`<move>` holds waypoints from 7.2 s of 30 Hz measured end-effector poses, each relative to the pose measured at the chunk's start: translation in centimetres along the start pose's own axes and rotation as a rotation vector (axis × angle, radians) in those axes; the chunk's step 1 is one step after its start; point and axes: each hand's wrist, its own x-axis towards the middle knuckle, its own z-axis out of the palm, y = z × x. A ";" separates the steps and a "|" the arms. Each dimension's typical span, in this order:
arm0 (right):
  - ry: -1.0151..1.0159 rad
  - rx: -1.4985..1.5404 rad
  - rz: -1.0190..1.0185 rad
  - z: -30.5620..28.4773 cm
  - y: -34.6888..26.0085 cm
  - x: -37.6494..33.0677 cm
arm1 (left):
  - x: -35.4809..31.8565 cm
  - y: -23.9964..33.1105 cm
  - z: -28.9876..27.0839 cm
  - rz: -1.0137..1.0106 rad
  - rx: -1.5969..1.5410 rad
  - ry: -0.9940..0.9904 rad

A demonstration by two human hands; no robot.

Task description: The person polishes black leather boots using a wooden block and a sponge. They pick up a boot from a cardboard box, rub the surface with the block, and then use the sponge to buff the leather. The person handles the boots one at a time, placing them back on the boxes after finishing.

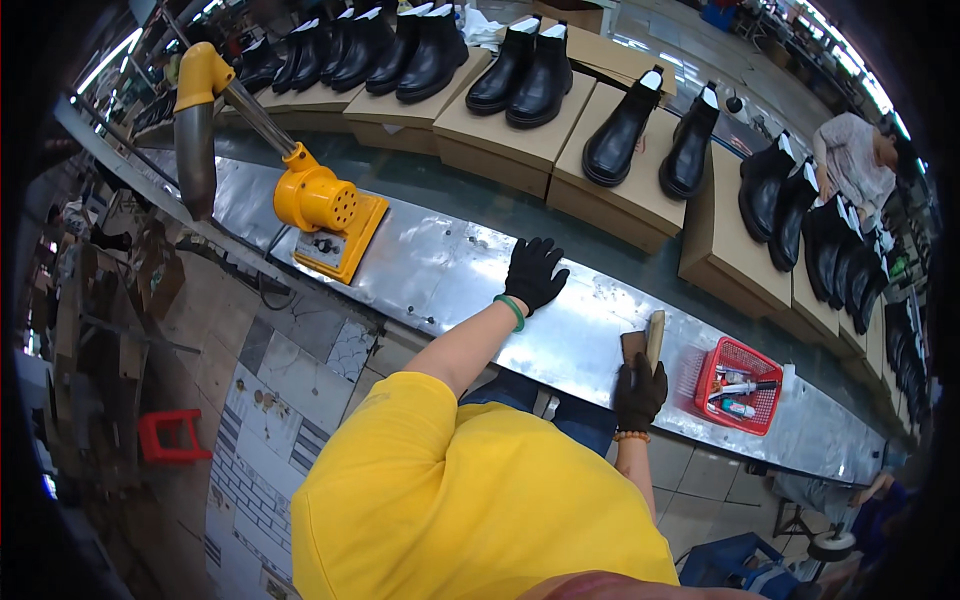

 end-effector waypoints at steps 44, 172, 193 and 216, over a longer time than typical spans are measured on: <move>-0.019 -0.065 0.093 2.1 -0.7 0.2 | 27.8 -42.8 -17.5 -0.662 0.116 0.474; 0.132 1.113 0.216 -6.6 -7.6 14.7 | 2.4 15.1 -13.0 0.075 -0.653 -0.096; 0.146 1.031 -0.037 -9.2 -8.8 12.7 | 2.5 14.9 -13.5 0.049 -0.662 -0.160; -0.317 1.313 0.578 -6.2 -7.7 8.7 | 3.9 8.2 -14.1 -0.103 -0.820 -0.059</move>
